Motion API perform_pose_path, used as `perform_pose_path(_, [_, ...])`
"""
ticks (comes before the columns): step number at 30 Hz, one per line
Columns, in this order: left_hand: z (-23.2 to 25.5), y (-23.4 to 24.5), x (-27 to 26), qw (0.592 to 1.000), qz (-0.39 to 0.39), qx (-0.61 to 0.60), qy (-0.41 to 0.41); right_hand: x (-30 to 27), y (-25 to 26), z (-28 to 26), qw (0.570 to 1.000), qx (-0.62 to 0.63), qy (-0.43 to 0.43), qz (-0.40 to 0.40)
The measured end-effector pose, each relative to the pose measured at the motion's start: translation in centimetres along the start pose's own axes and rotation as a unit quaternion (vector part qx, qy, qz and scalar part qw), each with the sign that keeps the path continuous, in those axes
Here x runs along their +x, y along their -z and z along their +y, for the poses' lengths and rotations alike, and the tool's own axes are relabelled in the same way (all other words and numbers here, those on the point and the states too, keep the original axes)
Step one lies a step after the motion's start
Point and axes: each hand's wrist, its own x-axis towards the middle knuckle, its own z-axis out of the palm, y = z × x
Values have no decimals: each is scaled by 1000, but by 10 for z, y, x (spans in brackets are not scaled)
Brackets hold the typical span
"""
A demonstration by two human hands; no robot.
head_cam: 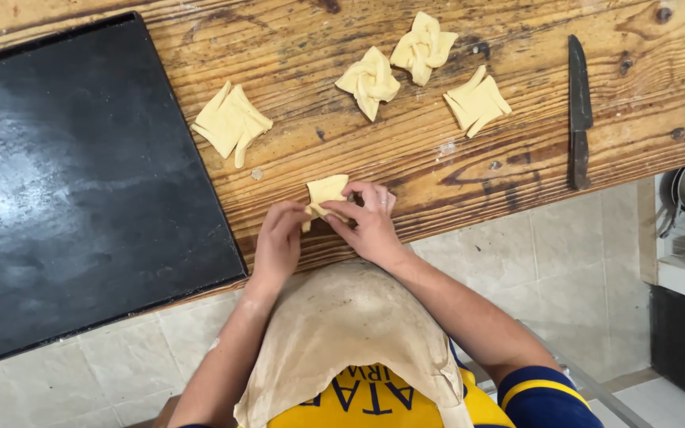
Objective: Cutting dough into squares, folding them into star shapes, and greasing a baking tray.
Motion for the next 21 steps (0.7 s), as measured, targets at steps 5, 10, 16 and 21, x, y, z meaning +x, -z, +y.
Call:
perform_pose_path(5, [-24,-5,4,985,4,64,-158,0,-3,8,996,-45,62,-39])
perform_pose_path(10, [7,9,49,981,-152,69,103,-11,-8,22,993,-68,81,-52])
perform_pose_path(16, [-6,-5,59,979,-148,138,14,-12,-6,30,974,-159,147,68])
perform_pose_path(21, [-21,-29,52,956,-127,-60,256,-4,2,22,981,-110,109,113])
